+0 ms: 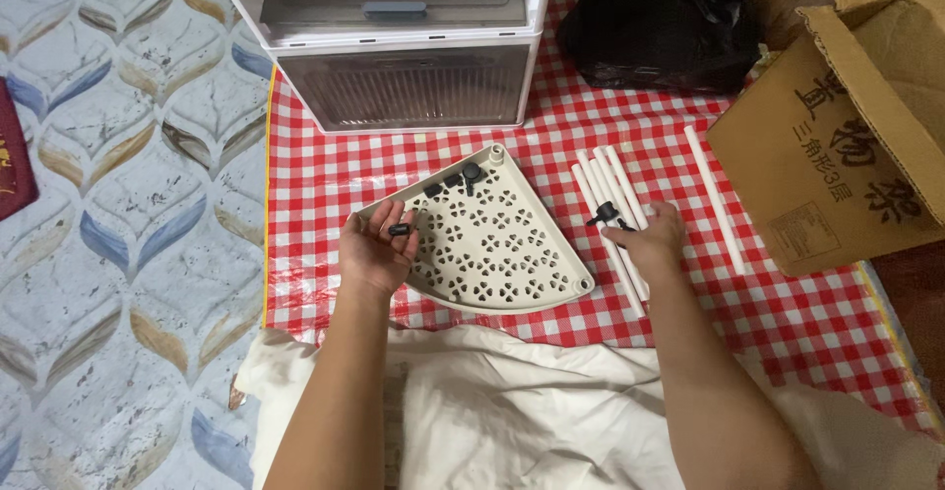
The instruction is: The person assembles a triangular plastic shelf by inserting black feet into the corners of two perforated trays and then placing a folded white cloth into one tray. The person handles white plastic rods and black feet but does not connect them to form a frame.
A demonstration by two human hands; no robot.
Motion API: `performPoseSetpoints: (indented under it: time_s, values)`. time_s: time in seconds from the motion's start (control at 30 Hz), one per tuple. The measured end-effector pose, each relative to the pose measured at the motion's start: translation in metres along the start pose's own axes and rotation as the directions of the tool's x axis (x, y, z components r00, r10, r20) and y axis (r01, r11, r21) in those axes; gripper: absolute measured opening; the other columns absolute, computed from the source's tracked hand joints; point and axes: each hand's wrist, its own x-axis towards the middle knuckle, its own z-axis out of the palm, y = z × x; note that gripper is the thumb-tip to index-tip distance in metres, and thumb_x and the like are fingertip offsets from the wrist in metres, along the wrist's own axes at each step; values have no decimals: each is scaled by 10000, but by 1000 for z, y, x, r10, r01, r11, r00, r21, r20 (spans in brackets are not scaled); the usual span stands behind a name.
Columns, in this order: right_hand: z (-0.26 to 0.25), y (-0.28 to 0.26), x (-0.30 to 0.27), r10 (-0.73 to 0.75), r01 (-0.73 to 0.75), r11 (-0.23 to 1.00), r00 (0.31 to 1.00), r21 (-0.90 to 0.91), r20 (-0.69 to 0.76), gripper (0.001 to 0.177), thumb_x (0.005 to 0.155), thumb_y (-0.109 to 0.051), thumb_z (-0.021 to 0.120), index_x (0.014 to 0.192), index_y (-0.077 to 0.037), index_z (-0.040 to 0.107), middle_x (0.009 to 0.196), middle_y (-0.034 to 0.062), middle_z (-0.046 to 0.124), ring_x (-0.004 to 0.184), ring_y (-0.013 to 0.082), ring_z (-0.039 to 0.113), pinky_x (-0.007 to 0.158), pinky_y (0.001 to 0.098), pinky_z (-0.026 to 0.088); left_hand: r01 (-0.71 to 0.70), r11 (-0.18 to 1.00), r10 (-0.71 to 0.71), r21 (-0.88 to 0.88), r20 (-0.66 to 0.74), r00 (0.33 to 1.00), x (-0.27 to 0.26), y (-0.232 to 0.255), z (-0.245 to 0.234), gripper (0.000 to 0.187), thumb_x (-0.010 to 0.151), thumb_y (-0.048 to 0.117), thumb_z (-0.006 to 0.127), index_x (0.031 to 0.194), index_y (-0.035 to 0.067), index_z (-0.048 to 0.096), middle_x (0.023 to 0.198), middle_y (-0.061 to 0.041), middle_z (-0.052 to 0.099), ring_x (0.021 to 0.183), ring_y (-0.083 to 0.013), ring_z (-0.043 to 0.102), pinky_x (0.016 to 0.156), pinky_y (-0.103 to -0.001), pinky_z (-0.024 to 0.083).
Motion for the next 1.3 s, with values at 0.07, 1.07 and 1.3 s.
performPoseSetpoints:
  time_s: [0.07, 1.07, 1.3]
  values:
    - [-3, -12, -5, -19, 19, 999, 1000, -36, -2, 918, 669, -181, 964, 1440, -51, 483, 1438, 200, 454, 1272, 328, 534, 1026, 427, 536, -11, 1000, 10, 8, 7, 1000, 1, 0, 1, 653, 1086, 487, 164, 1279, 81, 637, 1185, -56, 716, 1135, -200, 674, 983, -386, 487]
    - [91, -155, -86, -397, 755, 517, 629, -404, 668, 711, 997, -267, 559, 1607, -293, 195, 1703, -79, 90, 1552, 256, 118, 1268, 451, 161, 61, 997, -62, -50, -10, 998, 19, -10, -3, 580, 1093, 478, 225, 1194, 80, 634, 1166, -87, 714, 1116, -259, 676, 919, -393, 540]
    - [89, -164, -92, -312, 681, 561, 701, -471, 641, 698, 1012, -241, 561, 1611, -310, 211, 1693, -75, 136, 1580, 256, 8, 1289, 474, 101, 60, 996, -60, -60, -4, 998, 16, -10, 0, 581, 1092, 478, 224, 1204, 77, 630, 1161, -88, 714, 1106, -254, 681, 917, -380, 545]
